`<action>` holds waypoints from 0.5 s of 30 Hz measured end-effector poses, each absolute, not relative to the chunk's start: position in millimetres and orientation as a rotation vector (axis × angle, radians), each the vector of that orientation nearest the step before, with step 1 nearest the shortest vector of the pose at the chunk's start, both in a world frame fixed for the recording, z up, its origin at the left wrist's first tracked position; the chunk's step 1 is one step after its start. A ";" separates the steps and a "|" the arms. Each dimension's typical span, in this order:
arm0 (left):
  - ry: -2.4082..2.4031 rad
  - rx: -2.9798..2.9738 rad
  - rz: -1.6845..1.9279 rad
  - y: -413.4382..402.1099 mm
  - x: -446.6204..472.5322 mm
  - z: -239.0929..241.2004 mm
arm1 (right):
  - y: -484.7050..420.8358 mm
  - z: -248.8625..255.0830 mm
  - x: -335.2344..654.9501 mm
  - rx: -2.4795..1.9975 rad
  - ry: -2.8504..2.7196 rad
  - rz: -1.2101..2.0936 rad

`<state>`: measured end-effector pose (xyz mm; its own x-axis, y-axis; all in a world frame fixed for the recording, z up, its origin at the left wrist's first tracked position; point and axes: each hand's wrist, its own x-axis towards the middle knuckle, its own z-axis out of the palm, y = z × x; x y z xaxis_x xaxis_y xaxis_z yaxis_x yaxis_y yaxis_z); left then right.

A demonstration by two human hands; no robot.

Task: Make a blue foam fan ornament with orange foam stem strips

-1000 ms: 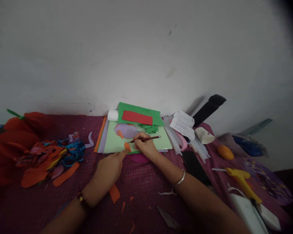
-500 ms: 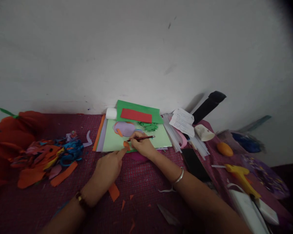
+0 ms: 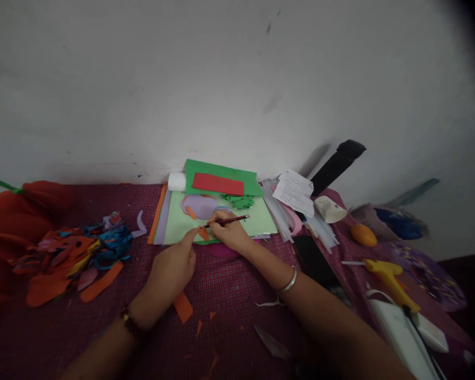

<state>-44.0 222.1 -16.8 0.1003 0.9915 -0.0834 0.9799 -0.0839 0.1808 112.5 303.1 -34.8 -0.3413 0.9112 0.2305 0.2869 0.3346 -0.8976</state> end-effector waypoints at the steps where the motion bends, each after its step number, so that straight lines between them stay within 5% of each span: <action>1: 1.994 2.182 0.115 223.8 -45.2 -14.4 | 303.1 -34.4 112.4 -1.058 -1.822 1.002; 8: 1.962 2.329 -0.196 224.1 -51.7 24.8 | 302.4 -30.3 111.9 -1.060 -1.851 0.973; 15: 1.881 2.353 -0.046 243.0 -62.5 16.2 | 301.0 -29.8 111.7 -1.058 -1.853 0.953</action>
<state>-62.5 243.0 16.2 0.2230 0.9693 -0.1036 0.9732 -0.2153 0.0809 111.7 301.0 -29.8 -0.3462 0.9018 0.2587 0.3143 0.3713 -0.8737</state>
